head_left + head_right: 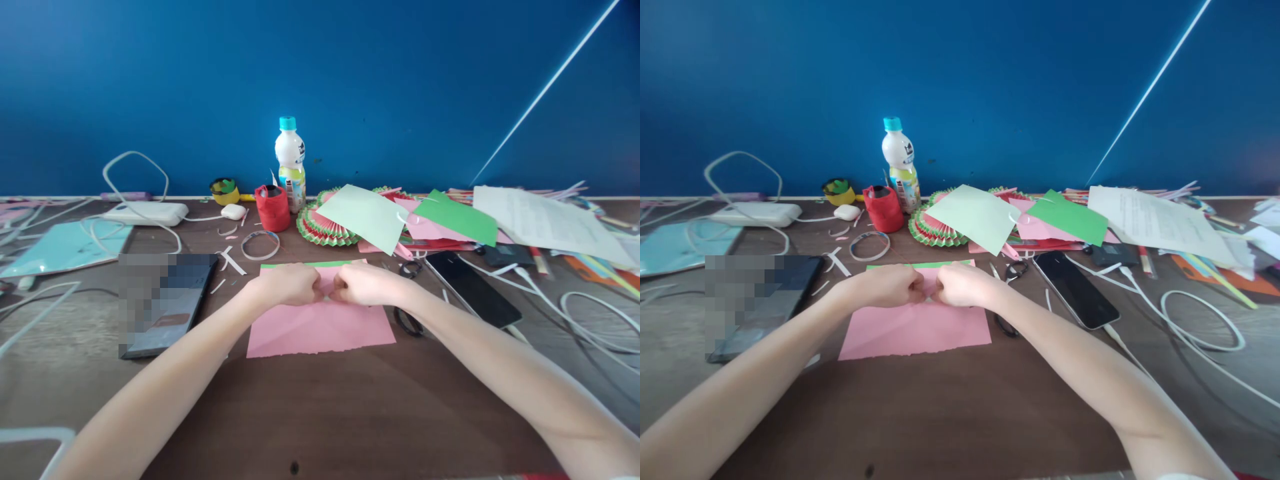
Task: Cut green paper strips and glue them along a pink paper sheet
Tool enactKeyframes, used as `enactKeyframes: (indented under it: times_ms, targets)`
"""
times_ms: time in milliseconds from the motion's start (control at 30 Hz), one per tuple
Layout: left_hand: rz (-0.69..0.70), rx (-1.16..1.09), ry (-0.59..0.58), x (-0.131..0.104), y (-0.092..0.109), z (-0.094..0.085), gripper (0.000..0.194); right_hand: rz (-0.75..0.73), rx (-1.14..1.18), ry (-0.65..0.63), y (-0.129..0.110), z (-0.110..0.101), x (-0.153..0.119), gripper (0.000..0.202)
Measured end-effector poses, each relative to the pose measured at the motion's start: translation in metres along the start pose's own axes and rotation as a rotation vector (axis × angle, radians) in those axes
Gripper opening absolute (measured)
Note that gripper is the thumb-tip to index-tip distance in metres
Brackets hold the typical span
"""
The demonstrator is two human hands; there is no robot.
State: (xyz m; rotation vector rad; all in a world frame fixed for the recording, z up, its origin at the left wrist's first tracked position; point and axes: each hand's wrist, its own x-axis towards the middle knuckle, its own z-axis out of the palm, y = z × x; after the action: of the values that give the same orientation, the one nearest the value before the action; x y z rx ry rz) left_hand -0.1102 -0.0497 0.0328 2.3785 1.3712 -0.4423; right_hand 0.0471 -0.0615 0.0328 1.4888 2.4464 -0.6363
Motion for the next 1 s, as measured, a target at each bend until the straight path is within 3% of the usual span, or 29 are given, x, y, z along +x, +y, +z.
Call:
enactKeyframes:
  times_ms: [400, 633, 1000]
  targets:
    - [-0.026, 0.060, 0.020, -0.004, -0.006, -0.005, 0.042, 0.075, -0.003, 0.026, 0.009, 0.001, 0.002, 0.035]
    - [-0.020, 0.021, 0.007, 0.001, -0.014, -0.003, 0.035, 0.101, 0.025, -0.052, 0.013, -0.007, 0.001, 0.043]
    - [-0.009, -0.018, 0.008, 0.001, -0.022, -0.007, 0.031, 0.116, 0.081, -0.148, 0.032, -0.014, 0.001, 0.039]
